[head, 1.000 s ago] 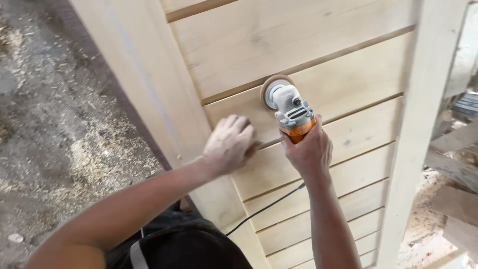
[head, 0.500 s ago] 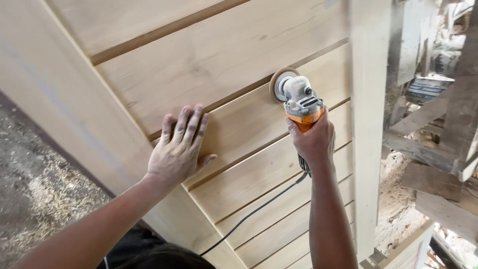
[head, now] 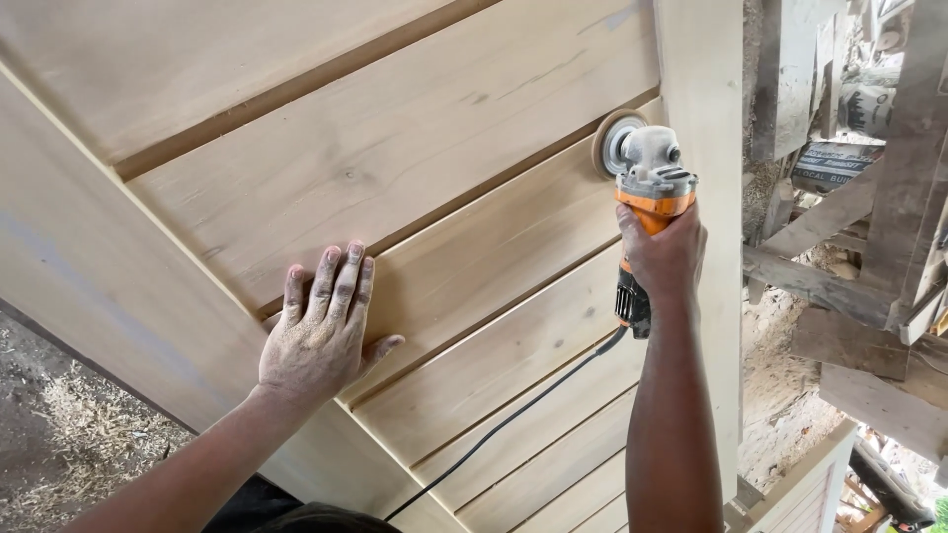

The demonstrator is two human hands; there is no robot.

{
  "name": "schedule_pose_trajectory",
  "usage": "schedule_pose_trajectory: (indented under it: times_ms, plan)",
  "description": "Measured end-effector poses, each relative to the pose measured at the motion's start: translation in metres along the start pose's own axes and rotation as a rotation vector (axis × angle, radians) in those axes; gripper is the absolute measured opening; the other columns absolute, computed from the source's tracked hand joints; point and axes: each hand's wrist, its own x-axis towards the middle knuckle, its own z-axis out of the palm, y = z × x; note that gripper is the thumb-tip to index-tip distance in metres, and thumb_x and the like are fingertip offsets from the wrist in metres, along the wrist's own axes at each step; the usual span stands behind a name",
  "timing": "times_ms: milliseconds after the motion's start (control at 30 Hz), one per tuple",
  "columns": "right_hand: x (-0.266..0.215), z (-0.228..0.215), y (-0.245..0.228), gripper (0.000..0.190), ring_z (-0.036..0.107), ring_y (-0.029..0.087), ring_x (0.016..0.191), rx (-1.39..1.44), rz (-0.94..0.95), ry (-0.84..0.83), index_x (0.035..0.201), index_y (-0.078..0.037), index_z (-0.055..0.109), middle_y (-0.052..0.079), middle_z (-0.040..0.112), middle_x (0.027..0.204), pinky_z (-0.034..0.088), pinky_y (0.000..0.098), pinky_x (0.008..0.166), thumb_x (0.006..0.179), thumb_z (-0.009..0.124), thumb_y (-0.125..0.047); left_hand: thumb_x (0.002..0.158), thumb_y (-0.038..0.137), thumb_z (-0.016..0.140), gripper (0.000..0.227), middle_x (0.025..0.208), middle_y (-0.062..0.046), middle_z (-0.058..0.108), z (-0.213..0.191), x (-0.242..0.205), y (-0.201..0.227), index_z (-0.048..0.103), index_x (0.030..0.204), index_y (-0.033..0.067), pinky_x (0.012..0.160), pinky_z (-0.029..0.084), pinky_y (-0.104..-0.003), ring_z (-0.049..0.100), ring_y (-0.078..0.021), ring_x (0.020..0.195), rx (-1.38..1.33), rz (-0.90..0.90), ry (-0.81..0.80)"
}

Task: Sanding a wooden door using an electric hand sander.

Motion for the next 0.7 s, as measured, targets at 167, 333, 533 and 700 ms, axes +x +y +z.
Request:
schedule_pose_trajectory:
  times_ms: [167, 333, 533, 700]
  plan:
    - [0.004, -0.002, -0.014, 0.06, 0.071, 0.034, 0.106, 0.015, 0.018, -0.009, 0.131, 0.0, 0.056, 0.019, 0.071, 0.116, 0.054, 0.0465, 0.098, 0.085, 0.082, -0.028, 0.093, 0.075, 0.032, 0.099, 0.165, -0.019, 0.029, 0.004, 0.002, -0.001, 0.036, 0.157, -0.0005, 0.124, 0.006, -0.057, 0.019, -0.032, 0.156, -0.029, -0.011, -0.026]
    - [-0.014, 0.012, 0.043, 0.066, 0.067, 0.043, 0.106, -0.087, -0.05, 0.054, 0.13, 0.005, 0.054, 0.025, 0.069, 0.112, 0.051, 0.0536, 0.092, 0.084, 0.088, -0.03, 0.096, 0.074, 0.035, 0.099, 0.164, -0.022, 0.031, 0.004, -0.003, 0.0, 0.038, 0.156, -0.0046, 0.124, 0.007, -0.057, 0.02, -0.0343, 0.155, -0.036, 0.009, 0.039]
    - [-0.025, 0.007, 0.038, 0.059, 0.071, 0.041, 0.103, -0.004, -0.036, 0.084, 0.126, 0.002, 0.059, 0.022, 0.073, 0.111, 0.053, 0.0505, 0.094, 0.083, 0.084, -0.03, 0.093, 0.072, 0.04, 0.098, 0.163, -0.022, 0.034, 0.0, 0.004, 0.001, 0.039, 0.154, -0.0047, 0.124, 0.012, -0.058, 0.023, -0.0348, 0.154, -0.045, -0.009, 0.05]
    - [0.0, -0.001, 0.036, 0.056, 0.072, 0.038, 0.102, 0.047, 0.003, 0.134, 0.124, 0.001, 0.059, 0.021, 0.073, 0.111, 0.054, 0.0479, 0.094, 0.086, 0.083, -0.03, 0.094, 0.072, 0.041, 0.099, 0.164, -0.022, 0.033, 0.0, 0.005, 0.005, 0.04, 0.156, -0.006, 0.124, 0.015, -0.058, 0.023, -0.0349, 0.155, -0.004, 0.0, 0.064]
